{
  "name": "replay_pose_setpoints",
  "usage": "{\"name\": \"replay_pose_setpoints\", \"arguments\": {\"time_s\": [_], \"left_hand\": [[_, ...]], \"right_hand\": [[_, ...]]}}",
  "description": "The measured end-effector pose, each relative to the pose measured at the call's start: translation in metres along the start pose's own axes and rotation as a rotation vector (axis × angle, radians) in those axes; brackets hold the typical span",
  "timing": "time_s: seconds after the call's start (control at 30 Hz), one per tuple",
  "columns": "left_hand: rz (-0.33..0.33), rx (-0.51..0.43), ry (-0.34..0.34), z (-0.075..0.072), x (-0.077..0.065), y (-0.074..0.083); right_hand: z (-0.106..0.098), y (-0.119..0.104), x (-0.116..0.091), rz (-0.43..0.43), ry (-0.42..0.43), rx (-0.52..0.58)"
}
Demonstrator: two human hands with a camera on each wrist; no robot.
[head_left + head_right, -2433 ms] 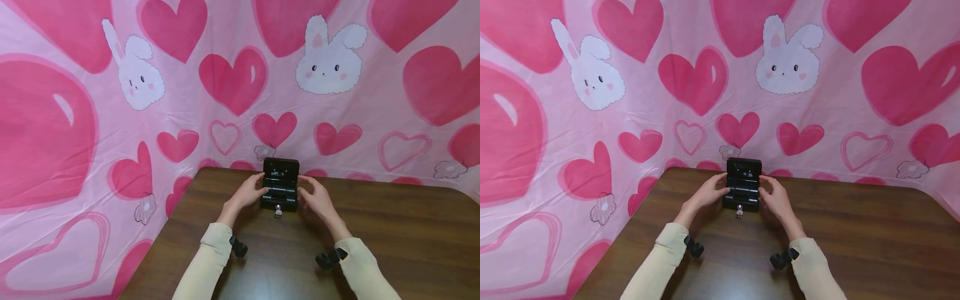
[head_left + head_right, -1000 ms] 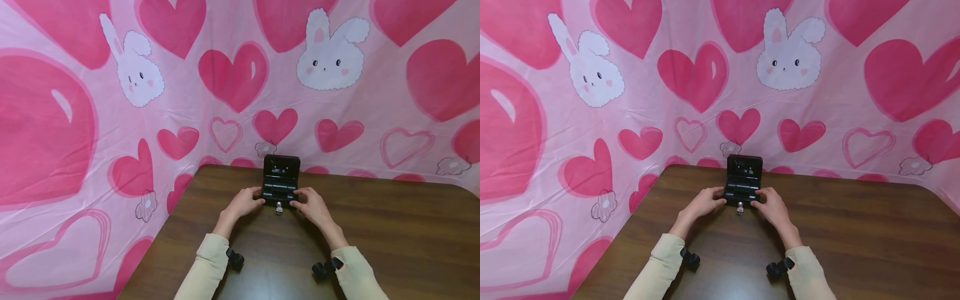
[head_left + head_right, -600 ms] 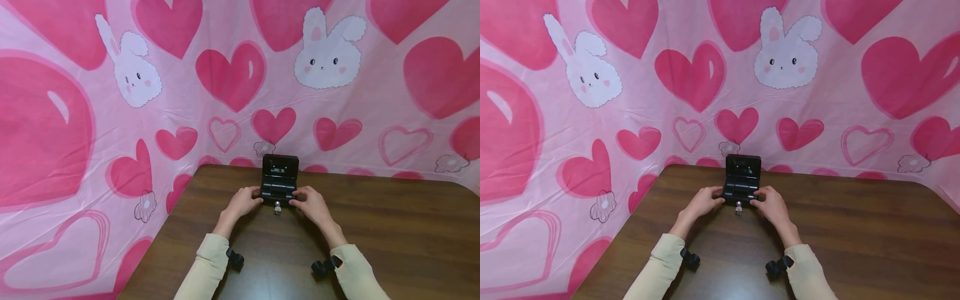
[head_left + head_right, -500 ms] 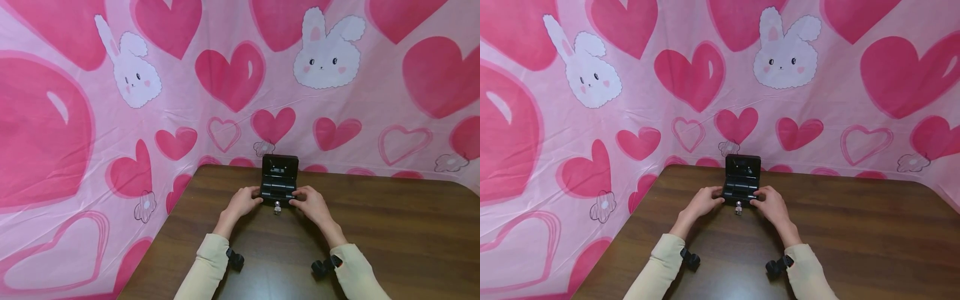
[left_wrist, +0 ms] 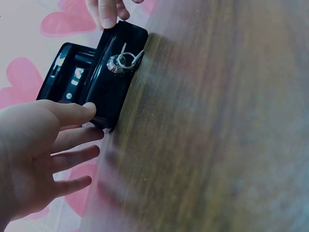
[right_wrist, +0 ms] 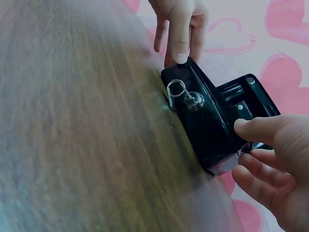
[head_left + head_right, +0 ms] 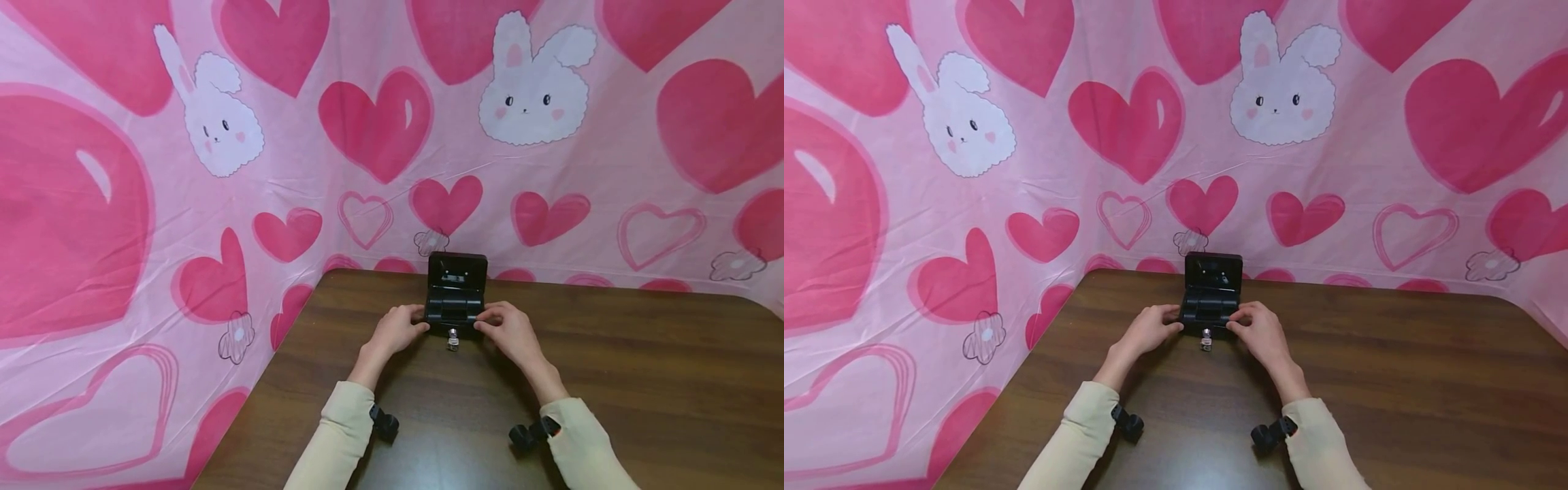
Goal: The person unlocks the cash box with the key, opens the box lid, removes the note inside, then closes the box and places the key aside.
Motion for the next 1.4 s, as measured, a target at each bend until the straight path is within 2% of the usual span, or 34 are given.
{"name": "replay_pose_setpoints", "arguments": {"time_s": [0.3, 0.47, 0.63, 1.0, 1.4], "left_hand": [[0.000, -0.008, 0.004, 0.000, -0.001, 0.001], [0.008, -0.012, 0.014, 0.001, 0.000, 0.001], [0.024, 0.007, 0.017, 0.001, 0.000, 0.003], [0.047, 0.068, 0.015, 0.000, -0.002, 0.005], [0.050, 0.043, 0.016, -0.001, -0.004, 0.006]], "right_hand": [[-0.006, 0.000, 0.001, -0.036, 0.065, 0.043], [-0.010, 0.003, 0.001, -0.047, 0.066, 0.092], [-0.017, 0.005, 0.000, -0.041, 0.078, 0.135], [-0.036, 0.016, -0.004, 0.002, 0.105, 0.159], [-0.054, 0.027, -0.009, 0.020, 0.137, 0.170]]}}
Point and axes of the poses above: each hand's wrist, its own x-axis towards the middle knuckle, its own z-axis out of the palm, y = z × x, the point moved 8 cm from there along x, towards the middle knuckle, and after that the axes turned 5 degrees about -y, right-handed, at the moved point
